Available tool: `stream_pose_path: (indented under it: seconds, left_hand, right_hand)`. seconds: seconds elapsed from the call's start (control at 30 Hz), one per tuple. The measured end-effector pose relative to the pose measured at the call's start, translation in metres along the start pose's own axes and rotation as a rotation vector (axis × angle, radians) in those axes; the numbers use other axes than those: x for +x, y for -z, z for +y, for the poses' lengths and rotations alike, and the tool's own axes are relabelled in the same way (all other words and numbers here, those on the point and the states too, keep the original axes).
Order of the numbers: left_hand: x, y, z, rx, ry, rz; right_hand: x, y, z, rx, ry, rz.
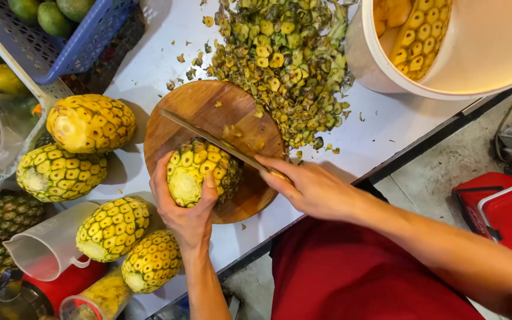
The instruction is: Peeling pineapples with a large knife on a wooden cutting board and handling customer transactions.
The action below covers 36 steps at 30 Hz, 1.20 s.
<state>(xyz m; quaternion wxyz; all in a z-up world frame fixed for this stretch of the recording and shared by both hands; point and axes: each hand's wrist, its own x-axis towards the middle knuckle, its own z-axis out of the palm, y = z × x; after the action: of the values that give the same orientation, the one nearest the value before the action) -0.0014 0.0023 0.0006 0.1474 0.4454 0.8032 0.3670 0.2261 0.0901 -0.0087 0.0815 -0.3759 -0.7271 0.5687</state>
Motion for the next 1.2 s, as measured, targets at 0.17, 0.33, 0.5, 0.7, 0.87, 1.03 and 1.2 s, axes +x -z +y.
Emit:
stream_pose_path:
  seconds: [0.17,0.33,0.5,0.7,0.87,1.03,1.2]
  left_hand:
    - [0.002,-0.001,-0.002,-0.001,0.016,0.006]
    - [-0.003,0.001,-0.001,0.004,0.024,-0.014]
    - [-0.001,0.0,-0.004,0.007,0.015,-0.005]
    - [-0.002,0.0,-0.004,0.004,0.022,-0.005]
    - [-0.003,0.001,0.0,0.012,0.026,-0.016]
    - [0.0,0.003,-0.01,-0.012,0.025,-0.032]
    - [0.021,0.018,-0.02,0.003,-0.13,-0.196]
  right_hand:
    - [-0.032,0.015,-0.013,0.038,0.182,0.101]
    - [-0.043,0.034,-0.042,-0.199,-0.632,-0.457]
    - [-0.009,0.006,-0.01,0.053,-0.01,-0.057]
    - [-0.027,0.011,-0.011,-0.014,-0.399,-0.221]
    - [0.001,-0.003,0.009,0.051,-0.187,-0.123]
    - [-0.022,-0.011,0.041,0.149,-0.193,-0.219]
    - [-0.007,-0.005,0.038,0.104,-0.315,-0.226]
